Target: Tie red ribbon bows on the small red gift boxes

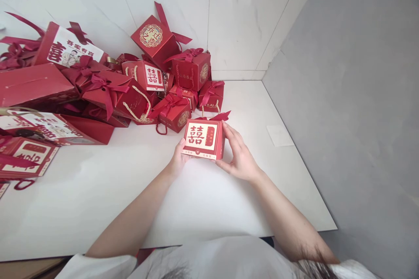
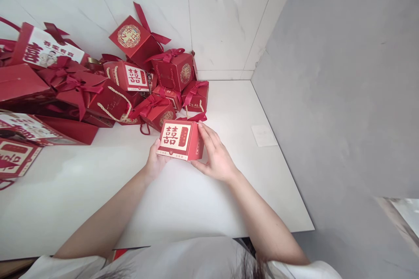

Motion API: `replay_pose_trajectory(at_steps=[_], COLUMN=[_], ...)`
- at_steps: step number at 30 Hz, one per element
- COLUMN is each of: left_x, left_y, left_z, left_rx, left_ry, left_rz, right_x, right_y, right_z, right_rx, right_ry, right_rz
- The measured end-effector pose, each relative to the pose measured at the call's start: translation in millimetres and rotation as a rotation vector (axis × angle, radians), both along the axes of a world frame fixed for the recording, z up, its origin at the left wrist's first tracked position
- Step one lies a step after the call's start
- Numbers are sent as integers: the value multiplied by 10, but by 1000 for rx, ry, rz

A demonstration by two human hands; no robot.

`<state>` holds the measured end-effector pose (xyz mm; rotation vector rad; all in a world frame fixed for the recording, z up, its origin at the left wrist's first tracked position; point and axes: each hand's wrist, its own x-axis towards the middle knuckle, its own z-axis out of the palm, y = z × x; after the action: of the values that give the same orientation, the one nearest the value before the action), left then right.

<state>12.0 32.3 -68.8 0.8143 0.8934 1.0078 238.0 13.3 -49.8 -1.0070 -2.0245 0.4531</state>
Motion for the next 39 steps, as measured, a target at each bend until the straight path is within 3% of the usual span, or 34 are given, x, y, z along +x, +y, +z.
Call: replay_pose_trajectory(at_steps=[8, 14, 22, 27, 33, 39], left_x=[-25, -33, -51, -73, -73, -116], left_y=[18, 32, 4, 45, 61, 54], left_z=[-71, -60, -45, -81, -12, 68], left_rx=[59, 458, 894, 1071, 1057, 777], left_ry=[34, 224, 635, 644, 651, 547], left_rz=[-41, 61, 328, 343, 205, -72], right_x=[-3, -13, -29, -12, -26, -10], right_y=[12, 51, 26, 21, 39, 51], right_z=[-10, -62, -39, -116, -195, -176], right_rx=[33, 87, -10, 10, -20, -41], right_ry=[-2, 14, 36, 35, 0, 12], right_rz=[-7, -75, -37, -32, -11, -102])
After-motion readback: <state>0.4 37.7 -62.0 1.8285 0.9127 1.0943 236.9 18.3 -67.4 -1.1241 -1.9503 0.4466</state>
